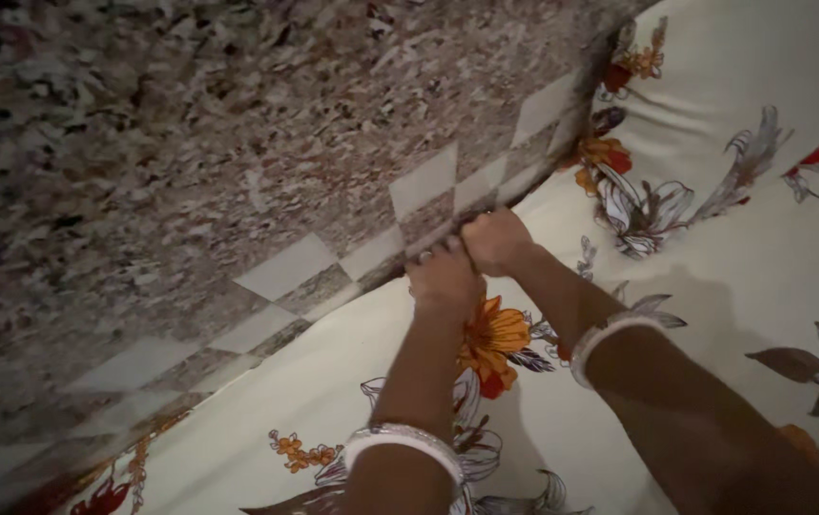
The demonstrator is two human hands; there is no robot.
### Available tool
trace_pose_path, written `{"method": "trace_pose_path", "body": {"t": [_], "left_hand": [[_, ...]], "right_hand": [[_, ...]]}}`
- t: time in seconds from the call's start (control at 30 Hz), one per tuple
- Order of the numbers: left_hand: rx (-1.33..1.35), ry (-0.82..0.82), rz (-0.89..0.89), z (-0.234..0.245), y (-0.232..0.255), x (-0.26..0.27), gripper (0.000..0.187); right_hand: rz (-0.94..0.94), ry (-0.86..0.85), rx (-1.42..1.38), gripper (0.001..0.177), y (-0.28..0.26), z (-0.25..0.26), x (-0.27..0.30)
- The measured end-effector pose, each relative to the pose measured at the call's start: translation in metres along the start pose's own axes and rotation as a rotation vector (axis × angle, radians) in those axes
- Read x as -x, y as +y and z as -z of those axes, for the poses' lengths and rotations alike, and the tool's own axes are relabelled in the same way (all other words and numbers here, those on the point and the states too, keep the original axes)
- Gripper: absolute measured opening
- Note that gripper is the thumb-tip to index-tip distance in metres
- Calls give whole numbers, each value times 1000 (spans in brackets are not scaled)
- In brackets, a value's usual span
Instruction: The person inserts a purple pillow insert into a floral pillowcase, then folds and smooths the case to form a neat pillow. The person repeatedly adjusts and smooths the pillowcase on the bed surface.
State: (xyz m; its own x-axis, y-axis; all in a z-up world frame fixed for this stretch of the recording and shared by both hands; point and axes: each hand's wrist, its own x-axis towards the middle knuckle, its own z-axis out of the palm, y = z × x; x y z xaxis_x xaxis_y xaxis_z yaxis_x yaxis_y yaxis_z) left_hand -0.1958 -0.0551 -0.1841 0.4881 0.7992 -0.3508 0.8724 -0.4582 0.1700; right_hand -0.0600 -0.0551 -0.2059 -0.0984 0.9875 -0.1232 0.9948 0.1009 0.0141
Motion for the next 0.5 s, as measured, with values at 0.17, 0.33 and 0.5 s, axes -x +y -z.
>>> {"method": "trace_pose_path", "body": {"t": [0.17, 0.33, 0.5], "left_hand": [[-26, 150, 62, -34, 8, -12, 45], [-206, 179, 84, -31, 45, -25, 57], [-174, 354, -212, -5, 96, -16, 72]], "right_hand": [[149, 140, -84, 21, -1, 7, 17], [53, 214, 36, 19, 21, 29, 57], [-221, 581, 25, 40, 64, 25, 78]]}}
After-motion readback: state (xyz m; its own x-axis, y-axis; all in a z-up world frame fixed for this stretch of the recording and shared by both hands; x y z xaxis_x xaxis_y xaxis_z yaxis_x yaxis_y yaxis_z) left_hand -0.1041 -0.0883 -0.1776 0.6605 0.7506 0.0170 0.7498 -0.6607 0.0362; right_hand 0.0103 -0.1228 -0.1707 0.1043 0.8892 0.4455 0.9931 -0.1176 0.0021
